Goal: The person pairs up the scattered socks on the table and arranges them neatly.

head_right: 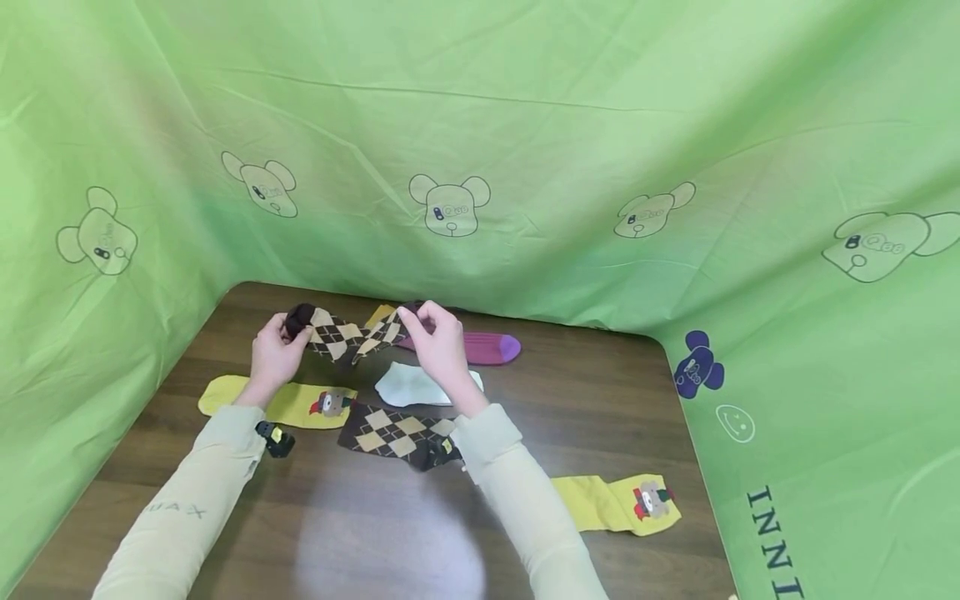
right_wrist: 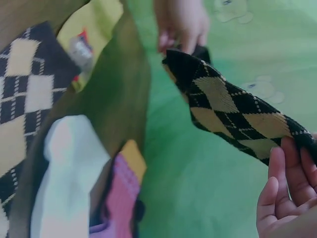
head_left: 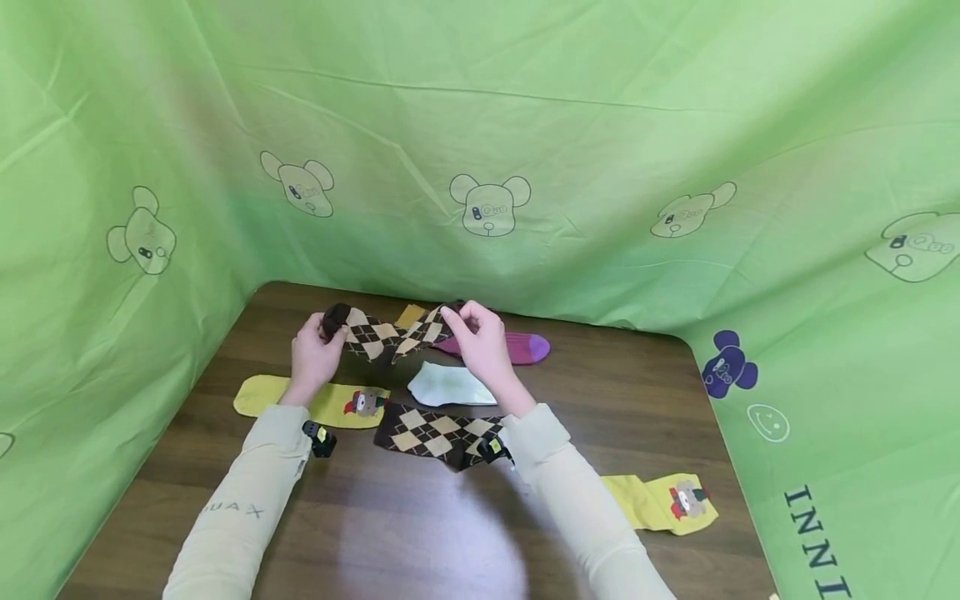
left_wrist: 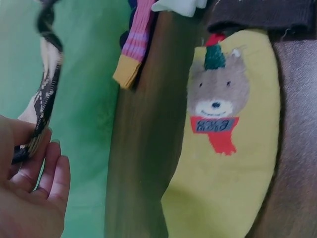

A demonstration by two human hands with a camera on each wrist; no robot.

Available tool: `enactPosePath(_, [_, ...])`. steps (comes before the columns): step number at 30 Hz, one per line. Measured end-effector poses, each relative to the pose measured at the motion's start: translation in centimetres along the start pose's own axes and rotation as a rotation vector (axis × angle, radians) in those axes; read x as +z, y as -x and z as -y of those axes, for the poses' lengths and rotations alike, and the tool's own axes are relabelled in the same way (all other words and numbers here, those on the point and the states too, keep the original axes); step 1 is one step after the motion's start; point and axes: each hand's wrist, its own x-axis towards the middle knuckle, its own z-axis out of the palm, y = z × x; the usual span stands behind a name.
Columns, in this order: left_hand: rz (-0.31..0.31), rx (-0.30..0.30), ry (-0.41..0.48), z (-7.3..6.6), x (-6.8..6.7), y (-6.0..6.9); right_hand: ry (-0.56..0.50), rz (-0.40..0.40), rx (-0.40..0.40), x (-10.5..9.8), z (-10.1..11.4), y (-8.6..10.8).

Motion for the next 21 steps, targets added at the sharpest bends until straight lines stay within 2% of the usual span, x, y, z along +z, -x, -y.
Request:
enactPosePath(5, [0.059,-0.004,-0.001,-0.2,0.7,0.4,-0.075,-0.017,-0.034,-0.5,1.2,-0.1])
enactPosePath(11, [0.12,-0.005,0.004,-0.7,1.3,0.6,-0.11,-0.03,-0.054,-0.9,2.0,-0.2])
enactPosePath(21, [0.227,0.04,0.015,-1.3,2.2,1.2,-0.139,-0.059,-0.057,-1.6,3.5,-0.6])
